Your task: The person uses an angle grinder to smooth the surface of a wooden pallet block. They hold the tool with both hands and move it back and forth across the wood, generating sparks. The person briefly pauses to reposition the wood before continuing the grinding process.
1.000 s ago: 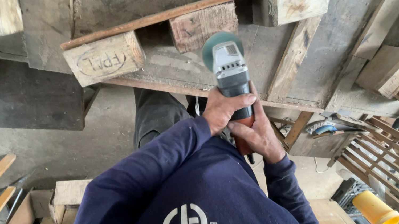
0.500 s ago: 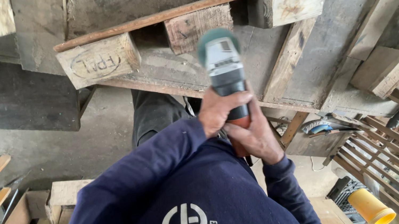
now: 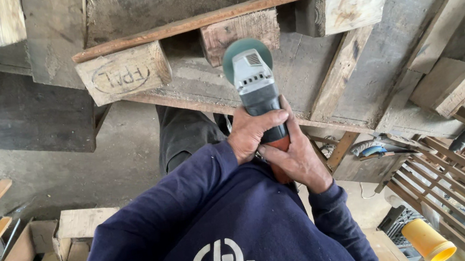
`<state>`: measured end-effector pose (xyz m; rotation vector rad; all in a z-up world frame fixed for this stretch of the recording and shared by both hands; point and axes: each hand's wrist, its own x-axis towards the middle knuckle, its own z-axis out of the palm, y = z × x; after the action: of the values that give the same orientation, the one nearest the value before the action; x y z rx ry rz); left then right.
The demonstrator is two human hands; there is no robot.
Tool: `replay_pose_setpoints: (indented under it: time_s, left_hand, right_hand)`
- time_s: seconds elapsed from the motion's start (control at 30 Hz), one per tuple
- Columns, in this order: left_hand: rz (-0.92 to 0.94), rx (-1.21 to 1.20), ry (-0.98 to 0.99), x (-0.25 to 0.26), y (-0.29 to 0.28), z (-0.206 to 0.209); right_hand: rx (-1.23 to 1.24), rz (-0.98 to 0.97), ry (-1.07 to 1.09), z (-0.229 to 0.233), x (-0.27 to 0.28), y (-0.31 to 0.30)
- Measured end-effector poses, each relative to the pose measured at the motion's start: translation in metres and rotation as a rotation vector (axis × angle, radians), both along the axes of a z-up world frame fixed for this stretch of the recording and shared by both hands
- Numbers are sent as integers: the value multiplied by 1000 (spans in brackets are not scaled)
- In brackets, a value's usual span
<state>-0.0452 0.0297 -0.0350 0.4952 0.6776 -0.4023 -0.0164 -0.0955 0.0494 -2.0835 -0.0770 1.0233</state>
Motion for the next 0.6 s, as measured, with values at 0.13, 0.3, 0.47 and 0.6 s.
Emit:
replay_pose_setpoints:
  time_s: [0.13,0.3,0.47,0.6]
  left_hand:
    - [-64,1,-18,4,-8,0]
    - [-88,14,-29,15,-15,0]
    - [-112,-16,-37,24,-26,-1]
    - [-166,17,-73,38,-35,-4]
  right_hand:
    - [43,-110,136,1,1,-10]
    - [69,-190,137,3,5,-14]
    - [89,-192,89,4,11,-23]
    - [71,-202,45,3,16,-31]
